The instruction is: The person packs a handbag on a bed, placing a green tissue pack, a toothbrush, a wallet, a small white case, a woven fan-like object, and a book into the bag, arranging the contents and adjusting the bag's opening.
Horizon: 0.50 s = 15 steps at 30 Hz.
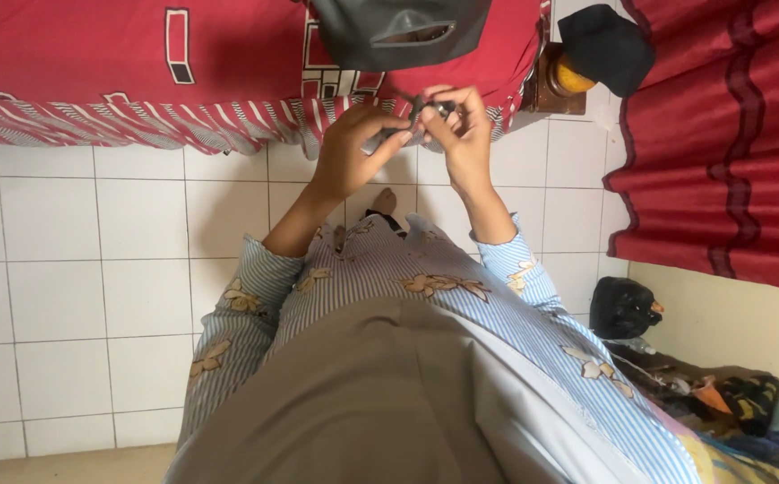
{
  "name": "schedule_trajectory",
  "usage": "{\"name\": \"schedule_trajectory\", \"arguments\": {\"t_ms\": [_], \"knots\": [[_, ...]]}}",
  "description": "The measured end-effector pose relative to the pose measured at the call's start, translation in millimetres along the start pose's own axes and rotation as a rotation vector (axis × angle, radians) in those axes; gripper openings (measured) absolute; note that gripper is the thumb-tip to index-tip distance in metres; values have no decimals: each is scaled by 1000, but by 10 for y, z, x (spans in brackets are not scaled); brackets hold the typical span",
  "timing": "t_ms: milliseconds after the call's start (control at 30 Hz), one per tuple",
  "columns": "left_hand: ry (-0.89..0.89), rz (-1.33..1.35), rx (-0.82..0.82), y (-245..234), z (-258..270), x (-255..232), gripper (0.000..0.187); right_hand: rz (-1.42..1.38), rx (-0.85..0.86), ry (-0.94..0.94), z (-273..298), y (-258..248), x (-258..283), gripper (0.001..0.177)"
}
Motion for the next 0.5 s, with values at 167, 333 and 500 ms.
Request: {"name": "schedule_trajectory", "arguments": {"t_ms": [167,333,500], "knots": [[163,-257,-64,-89,81,0,18,292,172,182,191,-21,-88,19],[-165,106,173,-128,122,381,19,25,276,429,339,-92,-151,20],[-402,397,234,101,224,495,22,-493,206,445,344,-63,-211,19]]}}
Point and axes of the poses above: each hand's wrist, its own z-axis away from the middle knuckle, its own y-axis out of the palm, x = y × z, the point moved 3 cm from there along -z, towards the middle knuckle, and after that the axes turned 9 degrees about -z, right-handed, at the moved point
